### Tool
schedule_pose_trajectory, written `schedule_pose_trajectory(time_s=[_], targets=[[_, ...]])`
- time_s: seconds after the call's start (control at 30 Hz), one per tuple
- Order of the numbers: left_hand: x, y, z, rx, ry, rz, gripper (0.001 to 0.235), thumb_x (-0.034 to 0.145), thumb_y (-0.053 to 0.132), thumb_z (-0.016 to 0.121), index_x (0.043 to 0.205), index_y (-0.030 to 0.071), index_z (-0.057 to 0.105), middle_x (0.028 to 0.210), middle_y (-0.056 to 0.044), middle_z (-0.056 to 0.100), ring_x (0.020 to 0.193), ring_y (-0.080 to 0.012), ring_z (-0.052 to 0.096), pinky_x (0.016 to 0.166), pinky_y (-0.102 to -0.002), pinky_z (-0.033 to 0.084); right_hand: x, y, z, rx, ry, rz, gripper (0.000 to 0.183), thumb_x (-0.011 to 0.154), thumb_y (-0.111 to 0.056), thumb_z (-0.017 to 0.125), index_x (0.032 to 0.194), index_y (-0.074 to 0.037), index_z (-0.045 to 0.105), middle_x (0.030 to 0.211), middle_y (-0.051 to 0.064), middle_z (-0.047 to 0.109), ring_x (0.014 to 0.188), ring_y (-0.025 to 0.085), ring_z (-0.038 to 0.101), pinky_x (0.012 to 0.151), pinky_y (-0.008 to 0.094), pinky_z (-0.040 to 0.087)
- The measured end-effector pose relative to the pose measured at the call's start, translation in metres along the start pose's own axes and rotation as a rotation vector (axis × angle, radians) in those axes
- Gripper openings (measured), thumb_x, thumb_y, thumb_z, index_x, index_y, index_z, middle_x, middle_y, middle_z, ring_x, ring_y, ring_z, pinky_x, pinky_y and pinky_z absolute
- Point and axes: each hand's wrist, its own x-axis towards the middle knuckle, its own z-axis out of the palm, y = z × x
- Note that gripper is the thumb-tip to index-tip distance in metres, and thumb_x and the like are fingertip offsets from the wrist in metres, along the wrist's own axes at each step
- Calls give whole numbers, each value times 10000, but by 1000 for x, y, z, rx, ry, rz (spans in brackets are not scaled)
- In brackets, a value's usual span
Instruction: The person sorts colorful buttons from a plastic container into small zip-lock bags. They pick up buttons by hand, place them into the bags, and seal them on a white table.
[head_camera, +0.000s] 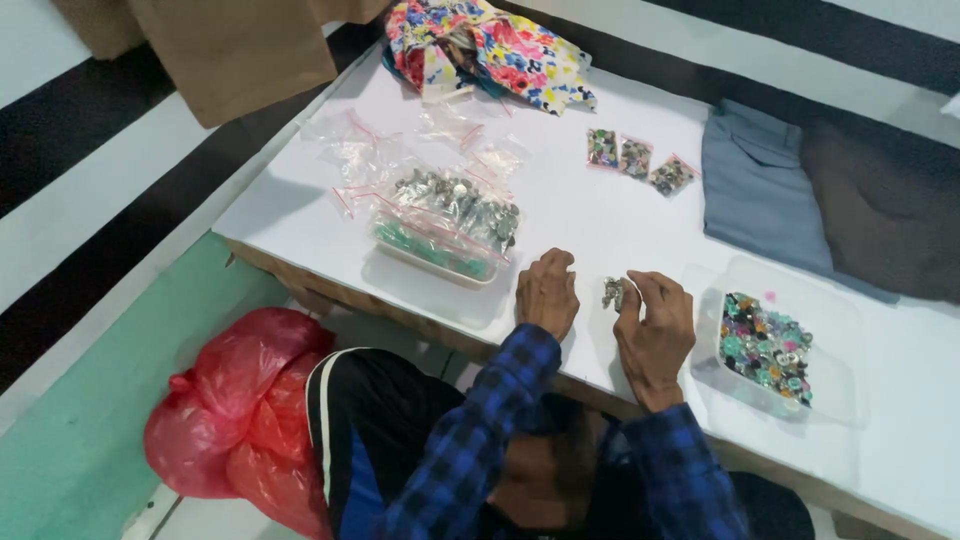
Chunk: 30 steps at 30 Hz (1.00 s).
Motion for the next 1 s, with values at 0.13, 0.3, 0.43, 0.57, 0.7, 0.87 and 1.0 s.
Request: schedule_pose_trajectory(time_s=[0.13,0.3,0.43,0.57,0.7,0.87,1.0], targets=[[2,-1,-4,49,90,84,114,945,66,605,1051,67,648,1021,-104,650,889,-350,713,790,-481,570,54,-17,33,102,-81,-58,70,1042,-159,717,1048,-107,763,1003,54,668,974,248,692,832,332,563],[2,-8,-7,-20,129,72,290,881,-3,585,1169,-4,562,1338,-220,518,988,-448,637,848,-530,534,105,-7,133,275,-373,-264,139,1026,-140,660,1135,-71,711,1127,141,679,1072,376,691,890,443,569],[-5,15,-38,114,78,10,513,755,-3,702,1229,-37,506,1405,-277,415,1134,-478,567,902,-555,511,133,-20,178,273,-566,-294,293,1018,-160,638,1295,-69,664,1263,192,664,1135,420,665,935,487,550],[-4,18,-43,80,17,-12,555,772,-32,679,1287,-98,486,1500,-358,345,1369,-519,396,949,-614,479,148,-30,199,100,-820,-293,616,983,-129,566,1572,-156,391,1533,188,475,1230,486,577,991,574,527],[-3,16,-37,142,103,28,472,772,-30,684,1211,-85,521,1475,-349,396,1339,-479,453,969,-561,473,167,-41,209,-79,-984,-304,813,923,-168,486,1664,-248,162,1638,130,330,1260,494,532,1021,610,516],[0,17,-39,151,47,8,540,759,-5,700,1255,-88,504,1509,-344,356,1403,-472,397,982,-591,472,164,-13,261,-115,-981,-364,716,913,-260,444,1612,-354,322,1586,57,444,1219,462,584,1038,541,510],[2,13,-32,153,62,24,532,779,4,686,1267,-101,503,1487,-349,386,1401,-476,412,1004,-593,462,160,1,249,-75,-804,-463,439,997,-222,548,1423,-294,627,1384,73,647,1048,413,701,858,478,615]])
